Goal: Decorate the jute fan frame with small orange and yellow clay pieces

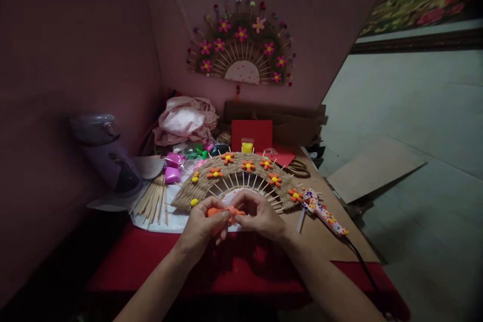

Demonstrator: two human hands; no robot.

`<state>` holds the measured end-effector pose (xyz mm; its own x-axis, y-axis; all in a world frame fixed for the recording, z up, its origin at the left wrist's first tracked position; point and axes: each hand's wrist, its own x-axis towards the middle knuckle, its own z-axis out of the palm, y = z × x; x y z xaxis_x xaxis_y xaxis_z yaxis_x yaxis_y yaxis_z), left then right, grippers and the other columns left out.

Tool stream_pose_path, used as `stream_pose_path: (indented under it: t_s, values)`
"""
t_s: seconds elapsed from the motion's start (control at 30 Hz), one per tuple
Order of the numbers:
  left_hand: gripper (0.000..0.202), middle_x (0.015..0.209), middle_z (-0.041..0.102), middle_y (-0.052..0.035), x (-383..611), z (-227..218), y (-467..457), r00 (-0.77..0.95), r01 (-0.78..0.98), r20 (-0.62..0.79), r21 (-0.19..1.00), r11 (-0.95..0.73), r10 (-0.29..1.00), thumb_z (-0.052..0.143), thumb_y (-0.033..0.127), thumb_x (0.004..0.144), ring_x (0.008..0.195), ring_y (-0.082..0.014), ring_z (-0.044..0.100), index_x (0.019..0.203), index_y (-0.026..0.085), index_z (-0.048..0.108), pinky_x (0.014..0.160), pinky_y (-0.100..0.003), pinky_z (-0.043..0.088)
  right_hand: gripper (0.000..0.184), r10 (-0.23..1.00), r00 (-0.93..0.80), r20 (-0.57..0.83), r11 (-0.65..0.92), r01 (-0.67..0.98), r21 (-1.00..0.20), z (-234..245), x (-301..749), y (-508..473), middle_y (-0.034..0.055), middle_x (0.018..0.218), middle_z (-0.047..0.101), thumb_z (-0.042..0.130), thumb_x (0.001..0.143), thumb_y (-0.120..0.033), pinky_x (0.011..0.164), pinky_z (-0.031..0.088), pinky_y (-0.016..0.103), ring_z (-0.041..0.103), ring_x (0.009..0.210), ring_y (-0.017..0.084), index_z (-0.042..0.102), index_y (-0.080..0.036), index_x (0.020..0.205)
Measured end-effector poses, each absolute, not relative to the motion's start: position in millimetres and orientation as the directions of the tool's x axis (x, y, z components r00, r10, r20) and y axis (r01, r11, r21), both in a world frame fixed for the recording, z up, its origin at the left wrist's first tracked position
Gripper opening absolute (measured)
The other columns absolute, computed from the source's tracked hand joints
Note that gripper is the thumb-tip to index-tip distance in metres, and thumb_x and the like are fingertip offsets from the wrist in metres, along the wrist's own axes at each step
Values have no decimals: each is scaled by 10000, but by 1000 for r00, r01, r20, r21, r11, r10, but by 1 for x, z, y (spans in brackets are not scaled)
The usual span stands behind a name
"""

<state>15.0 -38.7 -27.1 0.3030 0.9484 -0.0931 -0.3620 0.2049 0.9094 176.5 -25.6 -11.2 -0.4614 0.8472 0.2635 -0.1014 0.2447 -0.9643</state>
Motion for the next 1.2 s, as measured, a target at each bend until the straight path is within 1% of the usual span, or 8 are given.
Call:
stream_pose_path:
  t_s: [0.1, 0.27, 0.47, 0.7, 0.8, 0.93, 1.07, 1.2]
  values:
    - [239, 532, 604, 8, 14, -25, -38, 350, -423, -98, 871, 251, 931, 692, 262, 689, 313, -65, 444, 745, 174, 477, 284, -136, 261, 130, 863, -452, 225, 136, -221, -966, -11, 178, -23, -4, 691, 593, 690, 690, -221, 498, 390, 211, 499, 536, 82, 584, -156, 730]
    - [242, 535, 603, 11, 10, -24, -37, 336, -438, -139, 853, 285, 932, 692, 260, 694, 306, -50, 426, 764, 178, 476, 294, -123, 228, 142, 940, -326, 99, 3, -284, -959, -16, 183, -19, -44, 566, 548, 707, 647, -200, 399, 320, 177, 417, 415, 51, 587, -156, 708]
    - [270, 584, 618, 11, 7, -23, -38, 264, -442, -221, 837, 321, 939, 725, 239, 664, 351, -26, 446, 773, 176, 487, 345, -111, 249, 136, 977, -201, 64, -16, -372, -928, -12, 189, -13, -22, 625, 570, 627, 664, -189, 423, 329, 186, 419, 435, 53, 640, -152, 794]
    - [268, 543, 595, 28, 7, -24, -37, 279, -444, -207, 838, 317, 938, 713, 261, 674, 346, -27, 415, 766, 181, 473, 345, -118, 210, 185, 936, -352, -22, -190, -451, -872, -7, 192, -13, 23, 662, 568, 606, 692, -253, 493, 384, 203, 494, 564, 100, 644, -133, 827]
    - [259, 546, 595, 30, 7, -23, -37, 269, -431, -205, 848, 308, 941, 710, 255, 677, 349, -26, 417, 759, 180, 476, 349, -121, 219, 191, 925, -379, 15, -170, -449, -877, -10, 191, -14, 43, 753, 611, 576, 717, -222, 455, 354, 201, 515, 559, 109, 624, -155, 889]
    - [285, 588, 611, 24, 9, -22, -37, 236, -444, -228, 840, 313, 945, 740, 252, 639, 389, -32, 465, 748, 173, 489, 364, -120, 275, 246, 939, -338, 56, -141, -529, -837, -9, 190, -16, 24, 718, 576, 549, 687, -164, 478, 331, 196, 466, 554, 89, 646, -148, 913]
    - [310, 598, 612, 24, 10, -20, -37, 207, -457, -238, 834, 309, 949, 764, 247, 603, 416, -49, 509, 747, 170, 500, 369, -121, 305, 273, 926, -373, 63, -158, -531, -832, -4, 192, -19, 46, 765, 574, 570, 688, -241, 562, 383, 227, 488, 650, 114, 655, -128, 921]
    - [319, 543, 598, 22, 11, -22, -36, 181, -457, -175, 856, 241, 968, 779, 254, 573, 395, -72, 508, 702, 162, 503, 352, -143, 316, 199, 969, -242, 50, -75, -482, -873, -7, 191, -17, -34, 606, 490, 720, 643, -276, 454, 310, 184, 403, 498, 68, 592, -170, 753]
